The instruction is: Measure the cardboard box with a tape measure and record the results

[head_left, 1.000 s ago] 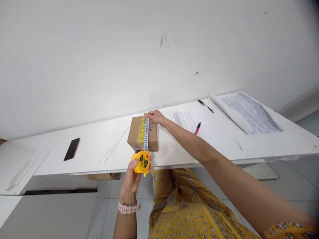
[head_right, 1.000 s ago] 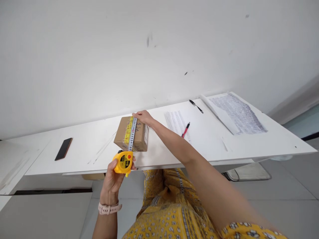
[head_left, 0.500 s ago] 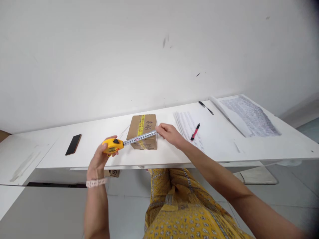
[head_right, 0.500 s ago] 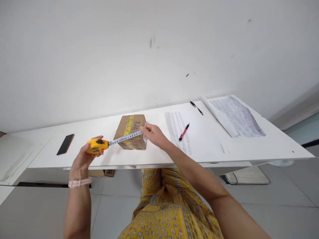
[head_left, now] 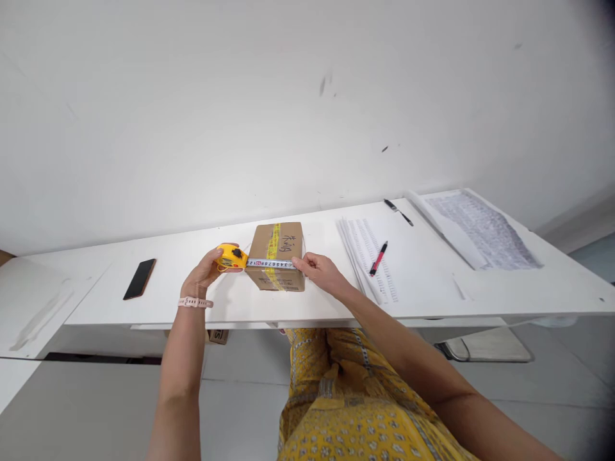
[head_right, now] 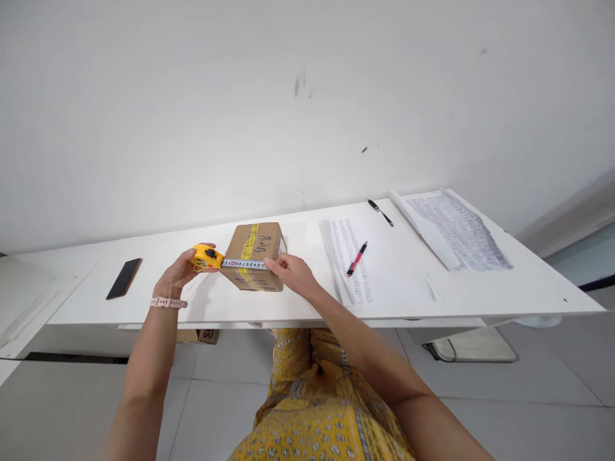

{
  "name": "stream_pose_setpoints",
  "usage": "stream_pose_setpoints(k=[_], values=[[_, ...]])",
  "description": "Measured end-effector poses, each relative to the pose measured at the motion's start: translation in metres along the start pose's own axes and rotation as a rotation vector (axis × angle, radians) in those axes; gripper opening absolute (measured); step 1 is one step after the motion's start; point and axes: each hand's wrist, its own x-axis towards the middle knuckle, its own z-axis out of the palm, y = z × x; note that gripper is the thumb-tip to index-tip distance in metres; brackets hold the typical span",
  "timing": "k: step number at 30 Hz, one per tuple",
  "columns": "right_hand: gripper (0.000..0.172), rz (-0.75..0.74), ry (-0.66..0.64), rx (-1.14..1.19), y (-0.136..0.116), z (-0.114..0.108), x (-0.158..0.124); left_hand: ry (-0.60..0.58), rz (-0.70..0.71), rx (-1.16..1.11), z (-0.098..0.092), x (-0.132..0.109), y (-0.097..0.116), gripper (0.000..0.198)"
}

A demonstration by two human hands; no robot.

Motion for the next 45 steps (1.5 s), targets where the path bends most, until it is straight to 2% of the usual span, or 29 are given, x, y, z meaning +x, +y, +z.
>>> stream_pose_setpoints(k=[6,11,13,18,25,30,32,35,38,41,45], values=[[0.050,-0.032,-0.040,0.074,0.010,-0.001,0.008,-0.058,0.009,-0.032,0.002,-0.004,-0.004,0.054],[0.047,-0.022,-0.138,0.091,0.013,-0.006,0.013,-0.216,0.037,-0.044,-0.006,-0.012,-0.007,0.045],[0.047,-0.014,-0.156,0.088,0.012,-0.008,0.014,-0.243,0.056,-0.024,-0.010,-0.016,-0.008,0.045],[0.046,-0.005,-0.180,0.120,0.011,-0.009,0.014,-0.237,0.051,0.024,-0.015,-0.022,-0.006,0.047],[0.047,-0.003,-0.179,0.122,0.014,-0.007,0.015,-0.245,0.030,0.062,-0.013,-0.020,-0.003,0.045],[0.045,-0.017,-0.207,0.072,0.008,-0.011,0.015,-0.213,0.039,0.081,-0.010,-0.024,0.000,0.049],[0.044,-0.030,-0.208,0.000,0.002,-0.016,0.014,-0.221,0.044,0.096,-0.006,-0.030,0.003,0.052],[0.041,-0.032,-0.232,-0.067,-0.007,-0.019,0.009,-0.298,0.028,0.138,0.003,-0.044,0.004,0.057],[0.039,0.004,-0.309,-0.051,-0.006,-0.013,0.002,-0.343,0.015,0.174,0.015,-0.057,-0.002,0.056],[0.038,0.083,-0.358,0.018,0.005,0.003,-0.006,-0.322,-0.001,0.168,0.030,-0.067,-0.018,0.055],[0.037,0.204,-0.385,0.213,0.026,0.020,-0.019,-0.234,0.013,0.068,0.057,-0.079,-0.051,0.058]])
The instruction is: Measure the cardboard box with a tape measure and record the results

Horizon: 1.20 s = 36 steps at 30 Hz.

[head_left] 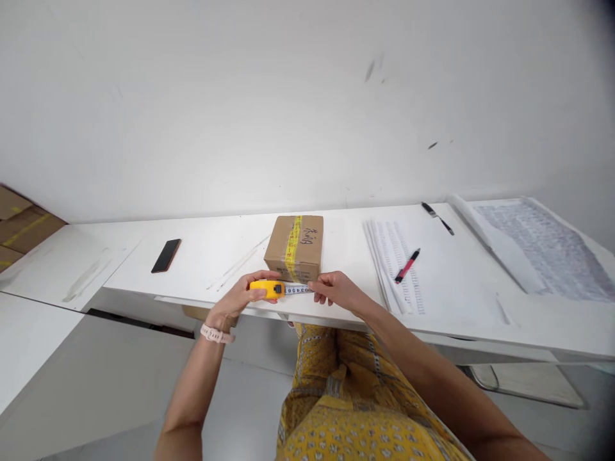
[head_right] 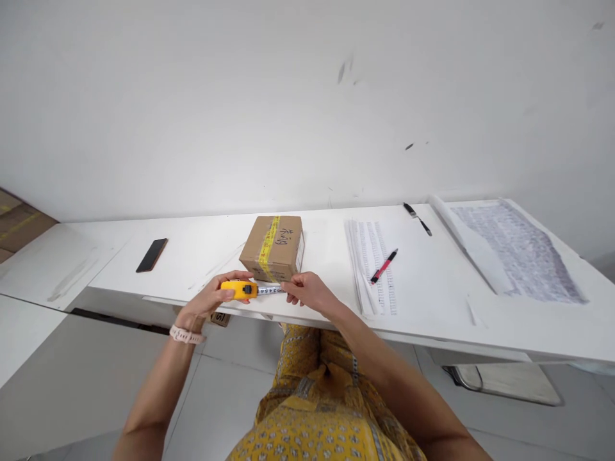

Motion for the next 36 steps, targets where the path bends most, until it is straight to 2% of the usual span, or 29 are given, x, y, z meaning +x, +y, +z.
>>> stream_pose_setpoints(k=[4,7,10,12,15,16,18,20,21,23,24,26,29,34,36], values=[[0.040,0.043,-0.009,0.099,0.020,0.005,-0.011,0.026,0.026,-0.132,0.036,-0.008,-0.033,0.060],[0.037,0.004,0.008,0.043,0.023,0.002,-0.026,-0.010,0.008,-0.147,0.056,-0.016,-0.048,0.070],[0.027,-0.106,-0.020,-0.106,0.013,-0.001,-0.043,-0.131,-0.057,-0.075,0.071,-0.024,-0.052,0.080],[0.022,-0.172,-0.096,-0.213,0.001,-0.003,-0.053,-0.205,-0.108,0.004,0.079,-0.028,-0.051,0.074],[0.022,-0.246,-0.178,-0.298,-0.018,-0.006,-0.060,-0.212,-0.130,-0.030,0.088,-0.033,-0.047,0.059],[0.024,-0.266,-0.145,-0.302,-0.023,-0.008,-0.058,-0.177,-0.112,-0.098,0.088,-0.034,-0.045,0.057],[0.031,-0.329,0.036,-0.314,-0.029,-0.013,-0.050,-0.023,-0.025,-0.263,0.083,-0.034,-0.041,0.056],[0.039,-0.446,0.249,-0.394,-0.032,-0.021,-0.033,0.225,0.107,-0.366,0.070,-0.031,-0.036,0.054],[0.047,-0.514,0.316,-0.474,-0.032,-0.025,-0.022,0.359,0.170,-0.388,0.062,-0.028,-0.034,0.053],[0.067,-0.627,0.338,-0.677,-0.028,-0.031,0.002,0.558,0.240,-0.397,0.046,-0.018,-0.033,0.050],[0.075,-0.662,0.314,-0.778,-0.026,-0.033,0.013,0.612,0.243,-0.394,0.039,-0.013,-0.035,0.050],[0.078,-0.709,0.266,-0.928,-0.023,-0.035,0.033,0.644,0.215,-0.394,0.029,-0.002,-0.039,0.050],[0.066,-0.751,0.309,-0.992,-0.026,-0.034,0.053,0.596,0.175,-0.378,0.024,0.011,-0.041,0.051],[0.041,-0.716,0.424,-0.853,-0.058,-0.043,0.078,0.524,0.179,-0.349,0.020,0.025,-0.017,0.049],[0.039,-0.667,0.433,-0.764,-0.074,-0.050,0.089,0.503,0.191,-0.356,0.020,0.031,-0.004,0.047]])
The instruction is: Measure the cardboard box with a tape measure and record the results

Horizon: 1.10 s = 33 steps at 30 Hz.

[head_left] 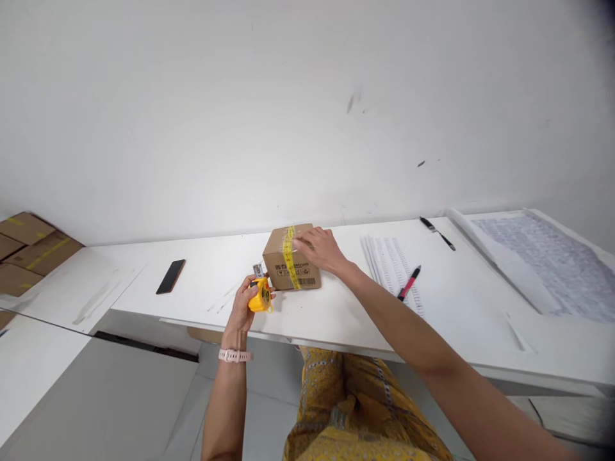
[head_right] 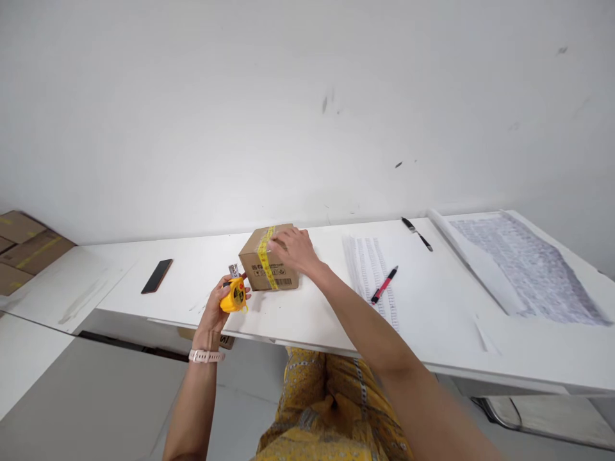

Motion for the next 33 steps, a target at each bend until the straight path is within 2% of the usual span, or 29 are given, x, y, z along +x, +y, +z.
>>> stream_pose_setpoints(k=[3,9,13,19,26,33], values=[[0.046,0.081,0.035,0.060,-0.001,-0.005,0.017,-0.007,0.007,0.021,0.010,0.004,0.011,0.046],[0.064,0.207,0.127,0.052,-0.022,-0.008,0.025,0.014,0.030,0.064,0.019,-0.006,0.021,0.050],[0.068,0.345,0.090,0.005,-0.027,-0.015,0.036,0.001,0.052,0.102,0.025,-0.005,0.033,0.047],[0.062,0.299,0.042,0.073,-0.021,-0.019,0.038,0.054,0.124,0.120,0.051,0.002,0.049,0.043],[0.060,0.289,0.095,0.145,-0.027,-0.018,0.018,-0.132,-0.189,-0.042,0.088,0.009,0.041,0.033],[0.055,0.229,0.113,0.156,-0.029,-0.019,0.005,-0.073,-0.242,-0.077,0.107,0.011,0.035,0.026]])
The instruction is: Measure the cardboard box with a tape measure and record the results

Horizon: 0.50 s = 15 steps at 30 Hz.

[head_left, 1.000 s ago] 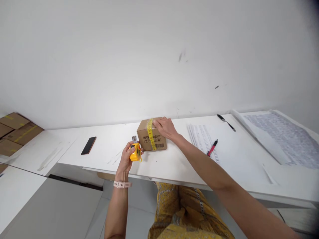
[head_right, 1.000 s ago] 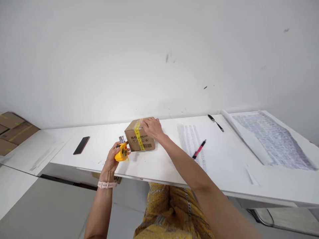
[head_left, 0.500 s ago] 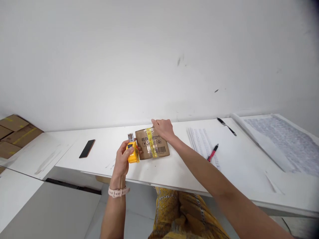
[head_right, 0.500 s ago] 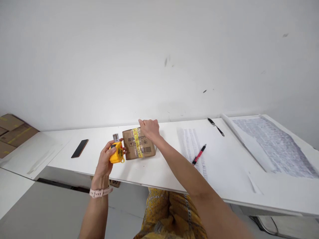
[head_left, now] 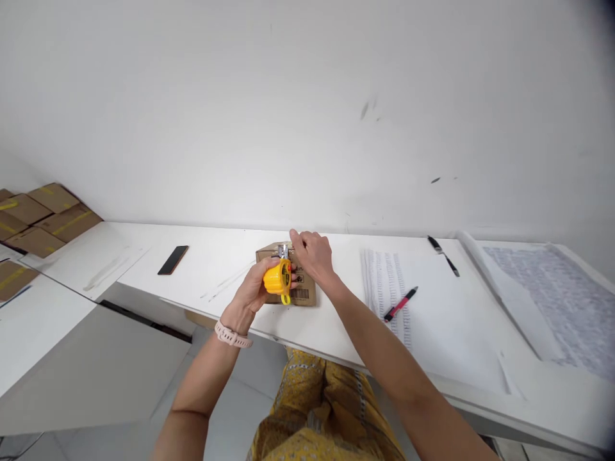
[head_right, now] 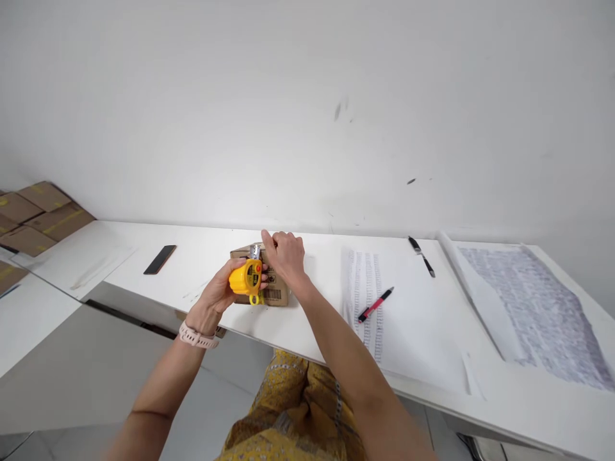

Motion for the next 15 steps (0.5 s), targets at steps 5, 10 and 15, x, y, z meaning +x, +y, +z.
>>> stream_pose_setpoints(k=[5,10,15], values=[[0.053,0.007,-0.057,0.043,-0.004,-0.005,-0.002,-0.011,-0.060,-0.016,0.002,-0.002,0.002,0.026],[0.047,0.025,-0.111,0.032,-0.006,-0.008,0.001,0.010,-0.098,-0.014,0.002,-0.008,-0.003,0.030],[0.046,0.091,-0.147,0.049,-0.004,-0.009,0.014,0.034,-0.041,-0.062,0.001,-0.032,-0.041,0.039]])
